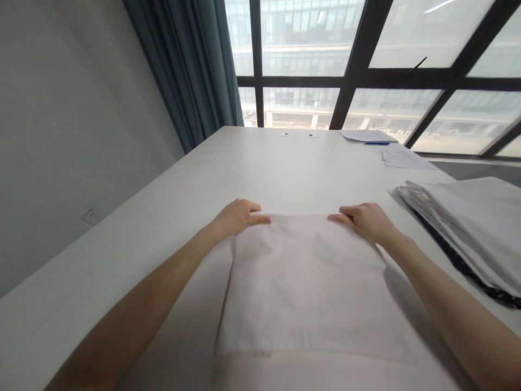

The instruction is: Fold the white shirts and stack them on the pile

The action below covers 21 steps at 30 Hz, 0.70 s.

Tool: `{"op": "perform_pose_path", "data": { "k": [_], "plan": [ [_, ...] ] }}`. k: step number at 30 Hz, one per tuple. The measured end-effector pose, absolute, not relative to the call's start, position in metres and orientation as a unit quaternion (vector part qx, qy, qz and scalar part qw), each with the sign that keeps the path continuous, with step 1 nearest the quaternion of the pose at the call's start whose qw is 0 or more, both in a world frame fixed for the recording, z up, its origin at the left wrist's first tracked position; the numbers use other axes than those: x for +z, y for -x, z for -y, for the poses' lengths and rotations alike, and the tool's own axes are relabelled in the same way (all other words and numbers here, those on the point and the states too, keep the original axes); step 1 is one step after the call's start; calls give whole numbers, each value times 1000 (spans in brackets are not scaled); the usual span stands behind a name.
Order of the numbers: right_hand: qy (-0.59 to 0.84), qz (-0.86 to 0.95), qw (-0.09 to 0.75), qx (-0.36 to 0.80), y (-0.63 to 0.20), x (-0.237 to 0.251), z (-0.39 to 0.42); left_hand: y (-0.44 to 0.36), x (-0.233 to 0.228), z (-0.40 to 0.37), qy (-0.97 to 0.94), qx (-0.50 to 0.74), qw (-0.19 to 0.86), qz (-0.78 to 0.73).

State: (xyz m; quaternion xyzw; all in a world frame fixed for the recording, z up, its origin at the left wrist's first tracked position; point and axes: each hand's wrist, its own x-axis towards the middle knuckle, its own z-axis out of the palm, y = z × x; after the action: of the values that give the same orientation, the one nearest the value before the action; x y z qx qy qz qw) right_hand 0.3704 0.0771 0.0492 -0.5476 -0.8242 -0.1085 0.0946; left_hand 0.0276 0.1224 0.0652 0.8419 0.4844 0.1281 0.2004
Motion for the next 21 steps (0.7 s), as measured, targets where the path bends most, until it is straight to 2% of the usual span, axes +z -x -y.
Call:
{"op": "perform_pose_path", "data": {
  "k": [6, 9, 12, 16, 21],
  "plan": [
    [535, 829, 134, -97, -372, 46, -77, 1, 66, -137, -828, 95, 381, -400],
    [534, 830, 146, -67, -373, 45, -78, 6, 65, -139, -814, 89, 419, -393],
    [535, 828, 162, -33, -377, 44, -80, 0, 62, -137, -792, 144, 400, -439],
    [548, 813, 183, 69, -383, 46, -80, -5, 58, -137, -734, 223, 370, -524],
    [582, 757, 199, 221, -392, 53, -79, 2, 60, -138, -679, 186, 515, -489]
  ]
}}
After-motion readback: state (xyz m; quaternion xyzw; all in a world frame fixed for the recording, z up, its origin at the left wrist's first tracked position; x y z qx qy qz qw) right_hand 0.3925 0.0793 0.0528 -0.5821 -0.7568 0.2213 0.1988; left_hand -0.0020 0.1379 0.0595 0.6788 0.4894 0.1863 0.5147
